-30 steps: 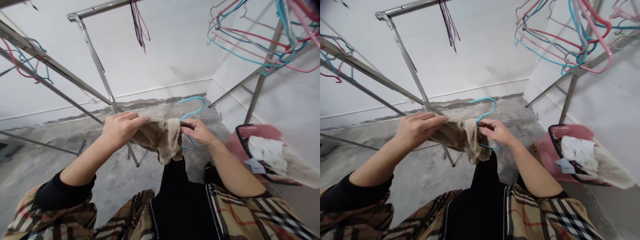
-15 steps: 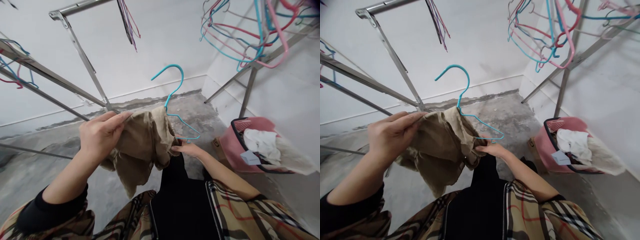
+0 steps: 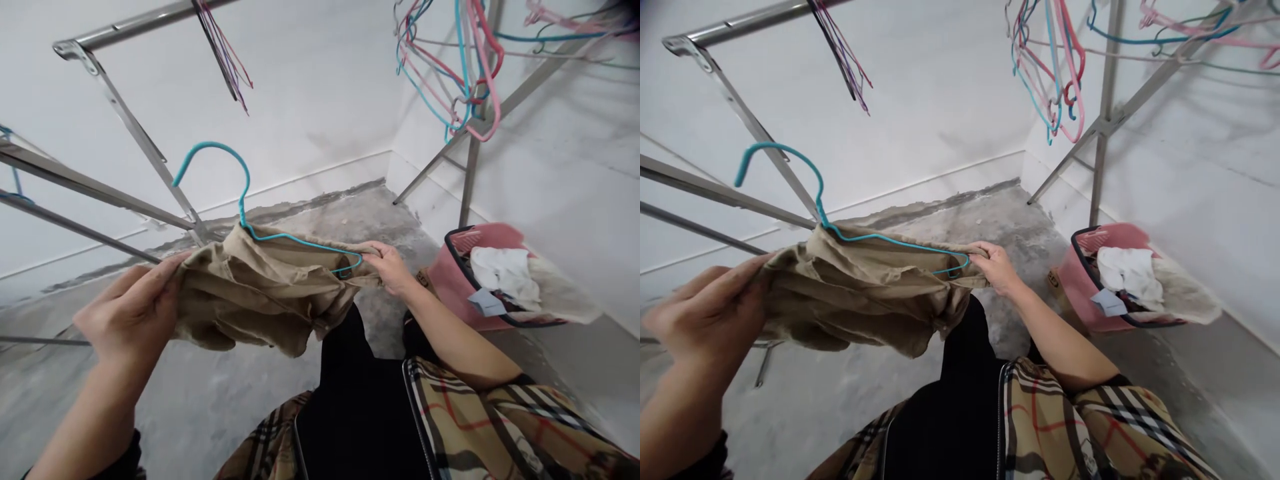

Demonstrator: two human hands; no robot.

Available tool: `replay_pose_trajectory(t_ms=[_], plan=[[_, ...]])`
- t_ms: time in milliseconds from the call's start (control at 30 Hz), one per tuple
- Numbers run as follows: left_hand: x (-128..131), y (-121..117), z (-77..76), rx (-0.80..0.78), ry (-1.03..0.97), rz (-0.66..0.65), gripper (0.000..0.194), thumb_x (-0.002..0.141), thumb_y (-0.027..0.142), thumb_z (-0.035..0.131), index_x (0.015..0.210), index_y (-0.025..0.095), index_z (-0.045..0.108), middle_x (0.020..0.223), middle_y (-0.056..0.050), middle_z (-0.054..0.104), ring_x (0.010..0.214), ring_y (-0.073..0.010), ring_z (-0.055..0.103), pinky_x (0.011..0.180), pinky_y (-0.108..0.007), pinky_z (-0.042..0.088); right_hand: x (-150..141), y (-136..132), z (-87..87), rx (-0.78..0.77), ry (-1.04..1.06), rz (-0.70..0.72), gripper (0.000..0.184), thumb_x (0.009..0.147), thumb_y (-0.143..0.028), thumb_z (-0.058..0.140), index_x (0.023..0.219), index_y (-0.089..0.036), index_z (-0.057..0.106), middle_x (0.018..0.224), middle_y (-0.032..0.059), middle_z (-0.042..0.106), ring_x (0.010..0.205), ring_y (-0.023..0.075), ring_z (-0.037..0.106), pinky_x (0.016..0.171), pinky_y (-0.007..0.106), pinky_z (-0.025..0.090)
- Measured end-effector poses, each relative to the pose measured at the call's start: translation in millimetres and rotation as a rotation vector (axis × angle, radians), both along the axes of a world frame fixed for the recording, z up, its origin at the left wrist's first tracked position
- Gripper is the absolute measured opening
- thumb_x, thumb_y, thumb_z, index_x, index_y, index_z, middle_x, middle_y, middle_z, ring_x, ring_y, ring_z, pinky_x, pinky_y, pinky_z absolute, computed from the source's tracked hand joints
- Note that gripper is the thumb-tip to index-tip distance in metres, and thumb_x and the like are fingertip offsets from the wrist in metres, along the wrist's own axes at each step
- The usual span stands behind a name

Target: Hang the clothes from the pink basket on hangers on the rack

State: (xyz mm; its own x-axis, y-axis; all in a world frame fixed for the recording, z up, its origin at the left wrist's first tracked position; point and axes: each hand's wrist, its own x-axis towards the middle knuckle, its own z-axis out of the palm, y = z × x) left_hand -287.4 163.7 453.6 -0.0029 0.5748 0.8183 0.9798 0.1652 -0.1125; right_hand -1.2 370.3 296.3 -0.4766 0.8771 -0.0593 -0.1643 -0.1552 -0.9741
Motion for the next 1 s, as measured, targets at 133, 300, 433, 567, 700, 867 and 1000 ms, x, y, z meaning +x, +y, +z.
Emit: replay_pose_trajectory(t_ms=[133,300,433,567,700,867,1000], plan=[[-6.0,-3.1,-10.6,-0.014,0.15,0.005,0.035,0.08,0.015,0.067,0.11,0.032,0.073,0.065,0.002,0.065,0.058,-0.0099,0.052,0.049,-0.019,0.03,-0.3,-0.9,11.8,-0.024,0.019,-0.083,0.023,0.067,-0.031,0.066,0.086,-0.019,0.072,0.086,0.0015,0.071,0.076,0.0143,0.061,0.072,0.026,0.047],[-7.5,-4.9,-30.9,-0.225,0.163,0.116,0.037,0.086,0.017,0.058,0.115,0.037,0.07,0.069,0.002,0.066,0.059,-0.0116,0.054,0.045,-0.022,0.025,20.9,-4.9,35.9,0.088,-0.066,0.141,0.032,0.075,-0.03,0.062,0.104,-0.02,0.07,0.092,0.0033,0.071,0.077,0.0148,0.063,0.069,0.027,0.05],[-11.0,-0.5,-38.2,-0.22,-0.242,0.072,0.021,0.086,0.028,0.061,0.101,0.029,0.075,0.069,0.003,0.065,0.059,-0.0103,0.057,0.051,-0.019,0.038,43.6,-1.5,62.9,0.53,-0.222,0.414,0.044,0.079,-0.032,0.067,0.122,-0.022,0.063,0.101,0.0047,0.068,0.083,0.0144,0.063,0.076,0.028,0.052],[-16.1,4.4,-35.1,-0.203,-0.5,-0.033,0.017,0.08,0.032,0.064,0.09,0.025,0.075,0.069,0.003,0.068,0.062,-0.0131,0.062,0.06,-0.022,0.048,42.1,8.0,81.3,0.943,-0.305,-0.024,0.043,0.087,-0.039,0.06,0.126,-0.022,0.059,0.111,0.0083,0.064,0.102,0.0193,0.06,0.092,0.036,0.049],[-13.1,9.0,-31.5,-0.143,-0.654,-0.082,0.018,0.075,0.032,0.067,0.086,0.021,0.075,0.083,-0.001,0.076,0.074,-0.018,0.068,0.071,-0.027,0.054,23.9,8.0,85.6,1.275,-0.479,0.135,0.05,0.09,-0.044,0.056,0.135,-0.021,0.052,0.125,0.0113,0.061,0.114,0.0252,0.056,0.099,0.044,0.045],[-1.4,15.8,-28.7,-0.173,-0.794,-0.161,0.019,0.072,0.032,0.067,0.084,0.02,0.076,0.083,-0.003,0.077,0.075,-0.0192,0.07,0.069,-0.027,0.055,8.9,9.3,85.2,1.379,-0.484,0.026,0.036,0.097,-0.038,0.041,0.115,-0.02,0.067,0.089,0.0086,0.069,0.086,0.0192,0.063,0.078,0.032,0.049],[0.2,15.9,-25.4,-0.13,-0.83,-0.109,0.02,0.071,0.034,0.068,0.083,0.02,0.076,0.082,-0.002,0.077,0.075,-0.0194,0.07,0.07,-0.028,0.056,11.1,19.2,88.8,1.213,-0.287,0.041,0.035,0.097,-0.04,0.043,0.111,-0.022,0.069,0.094,0.0067,0.072,0.083,0.0159,0.065,0.075,0.027,0.05]])
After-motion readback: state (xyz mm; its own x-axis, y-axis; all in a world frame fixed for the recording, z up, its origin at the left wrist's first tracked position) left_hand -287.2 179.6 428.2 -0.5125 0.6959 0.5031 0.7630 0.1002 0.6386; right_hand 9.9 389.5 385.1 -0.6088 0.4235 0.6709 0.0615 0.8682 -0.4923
